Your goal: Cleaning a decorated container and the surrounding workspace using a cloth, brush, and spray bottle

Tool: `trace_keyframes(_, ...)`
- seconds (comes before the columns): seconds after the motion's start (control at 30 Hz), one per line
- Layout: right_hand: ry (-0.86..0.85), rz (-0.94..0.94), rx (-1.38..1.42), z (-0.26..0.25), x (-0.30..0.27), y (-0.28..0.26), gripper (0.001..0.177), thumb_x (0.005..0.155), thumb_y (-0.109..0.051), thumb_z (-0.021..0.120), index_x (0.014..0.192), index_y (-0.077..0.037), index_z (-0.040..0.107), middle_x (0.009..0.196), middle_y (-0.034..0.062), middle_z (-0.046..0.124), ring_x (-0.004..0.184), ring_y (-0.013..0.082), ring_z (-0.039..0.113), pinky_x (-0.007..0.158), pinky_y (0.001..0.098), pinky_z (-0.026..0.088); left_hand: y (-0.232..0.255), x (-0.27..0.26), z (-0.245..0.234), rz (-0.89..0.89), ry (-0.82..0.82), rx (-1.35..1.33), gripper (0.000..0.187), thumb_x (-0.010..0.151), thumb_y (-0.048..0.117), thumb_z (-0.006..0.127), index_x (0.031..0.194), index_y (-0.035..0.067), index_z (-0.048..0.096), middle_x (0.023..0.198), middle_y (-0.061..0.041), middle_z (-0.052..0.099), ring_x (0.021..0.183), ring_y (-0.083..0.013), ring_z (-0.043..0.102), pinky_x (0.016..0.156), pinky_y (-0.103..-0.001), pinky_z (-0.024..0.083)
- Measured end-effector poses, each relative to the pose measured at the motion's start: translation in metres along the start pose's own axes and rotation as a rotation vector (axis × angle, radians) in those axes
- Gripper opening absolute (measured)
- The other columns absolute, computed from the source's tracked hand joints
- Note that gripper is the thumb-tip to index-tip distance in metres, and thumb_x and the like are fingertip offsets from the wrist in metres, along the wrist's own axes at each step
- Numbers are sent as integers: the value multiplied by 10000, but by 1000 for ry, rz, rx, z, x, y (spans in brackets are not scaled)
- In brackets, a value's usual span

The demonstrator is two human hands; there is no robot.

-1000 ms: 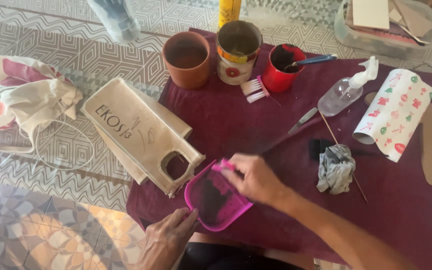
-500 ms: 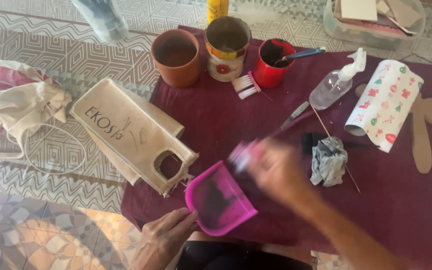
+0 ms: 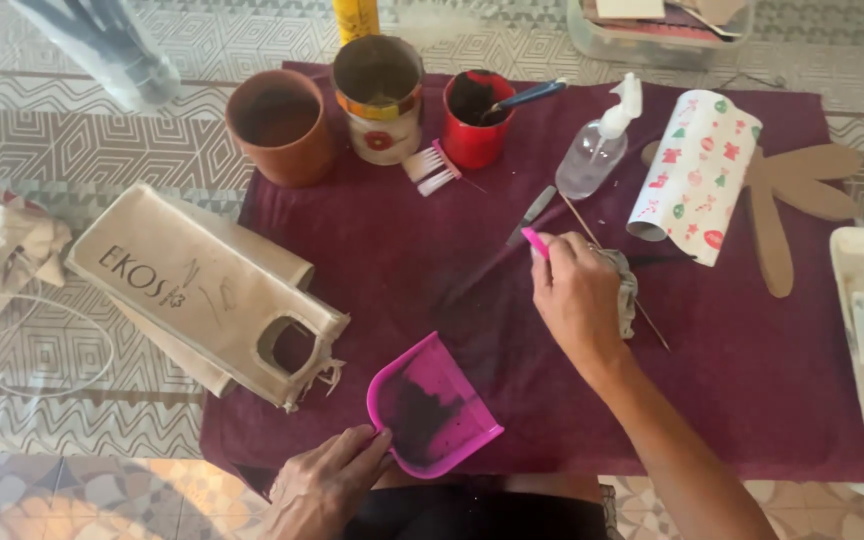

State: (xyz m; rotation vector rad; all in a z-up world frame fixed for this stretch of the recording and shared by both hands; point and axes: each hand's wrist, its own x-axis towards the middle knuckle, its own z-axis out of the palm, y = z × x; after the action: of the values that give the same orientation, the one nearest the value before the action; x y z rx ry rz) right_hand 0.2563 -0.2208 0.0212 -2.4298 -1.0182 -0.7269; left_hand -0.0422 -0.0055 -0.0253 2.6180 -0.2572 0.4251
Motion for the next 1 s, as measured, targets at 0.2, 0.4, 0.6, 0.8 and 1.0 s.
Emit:
trace_keyframes(0.2,-402,71,928,-21,-42,-84,202,982,-177,666,859,-33,739,806,48,722,645,126,680,553,259,559,0,7,4,49,130,-10,348,933,259,771,1222,87,680,1110,-106,703,906,-241,760,667,-333,628)
trace_keyframes(0.4,-4,90,8,10,4,42,386,1106,-242,647,787,-36,578,714,74,577,556,217,529,497,390,422,1,6,-1,-126,-302,-68,490,951,215,652,1431,240,564,1372,-30,608,1188,-217,667,655,-450,647)
trace_keyframes(0.6,-403,273,763,-16,-33,-36,216,936,-200,704,1016,-13,778,948,82,795,590,95,655,453,238,489,16,46,6,79,97,-60,265,947,206,769,1158,65,696,1038,-56,686,785,-183,724,574,-315,596)
trace_keyframes(0.8,-83,237,156,0,-6,52,362,1073,-262,652,800,-25,648,597,101,590,464,231,490,435,418,370,3,36,28,71,-8,-19,328,978,244,713,1262,91,651,1127,-69,666,855,-225,737,562,-348,585)
trace_keyframes(1.0,-261,53,762,-44,-44,-65,182,975,-138,668,1127,-47,709,943,54,747,750,153,716,690,283,563,-3,35,21,98,-21,-73,377,956,235,735,1279,60,651,1190,-134,681,1029,-280,728,759,-360,627)
